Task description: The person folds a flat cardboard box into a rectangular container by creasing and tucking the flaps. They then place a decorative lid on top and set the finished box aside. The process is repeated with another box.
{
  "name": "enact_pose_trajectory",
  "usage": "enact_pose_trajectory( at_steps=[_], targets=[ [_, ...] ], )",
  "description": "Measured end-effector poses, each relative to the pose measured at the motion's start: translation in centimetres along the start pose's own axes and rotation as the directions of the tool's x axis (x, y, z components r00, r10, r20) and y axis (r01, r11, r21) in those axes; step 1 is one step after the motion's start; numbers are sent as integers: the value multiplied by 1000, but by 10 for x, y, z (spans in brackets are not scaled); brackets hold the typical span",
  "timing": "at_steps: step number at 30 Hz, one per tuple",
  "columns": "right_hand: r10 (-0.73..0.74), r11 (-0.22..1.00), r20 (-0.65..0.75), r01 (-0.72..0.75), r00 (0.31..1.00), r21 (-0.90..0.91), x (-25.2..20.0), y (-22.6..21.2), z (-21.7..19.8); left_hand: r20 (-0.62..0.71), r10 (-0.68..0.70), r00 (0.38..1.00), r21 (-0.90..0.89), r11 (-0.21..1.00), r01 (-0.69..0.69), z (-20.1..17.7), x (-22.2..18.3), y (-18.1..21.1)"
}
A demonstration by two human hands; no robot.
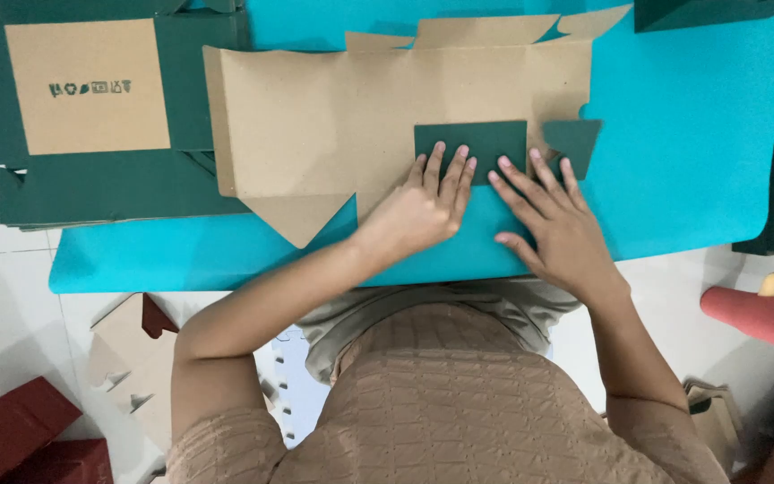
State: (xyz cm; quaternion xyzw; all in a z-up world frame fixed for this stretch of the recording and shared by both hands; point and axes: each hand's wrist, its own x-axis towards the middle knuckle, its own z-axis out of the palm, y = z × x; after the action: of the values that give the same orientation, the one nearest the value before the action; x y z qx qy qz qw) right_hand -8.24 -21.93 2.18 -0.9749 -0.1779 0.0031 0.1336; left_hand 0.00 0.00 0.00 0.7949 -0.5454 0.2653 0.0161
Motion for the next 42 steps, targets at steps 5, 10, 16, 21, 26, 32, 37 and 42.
enact_pose_trajectory(
  at_steps=[5,10,16,21,26,32,37,42],
  targets=[
    [10,999,24,-11,1000,32,3,0,-4,204,-245,948,-79,961,265,-16,-3,28],
    [-1,1000,-13,1,1000,-8,2,-3,-5,273,-292,917,-138,931,338,-24,-20,23],
    [-21,1000,-81,21,997,-4,7,-10,-8,427,-268,863,-212,899,384,-59,-52,-12],
    [71,997,-91,-68,993,35,9,-19,-10,417,-234,878,-364,842,397,-79,-62,-37],
    [86,995,-112,-80,990,59,10,-28,-7,351,-421,836,-426,723,543,-43,-70,-45],
    [4,993,-144,13,990,118,10,-31,-9,130,-670,731,-22,735,678,-25,-40,-33],
    [38,998,-167,-30,985,50,10,-28,0,58,-634,771,-4,772,635,-32,-34,4],
    [38,997,-158,-26,987,77,10,-25,3,125,-642,756,-147,742,654,-34,-35,47]
  ],
)
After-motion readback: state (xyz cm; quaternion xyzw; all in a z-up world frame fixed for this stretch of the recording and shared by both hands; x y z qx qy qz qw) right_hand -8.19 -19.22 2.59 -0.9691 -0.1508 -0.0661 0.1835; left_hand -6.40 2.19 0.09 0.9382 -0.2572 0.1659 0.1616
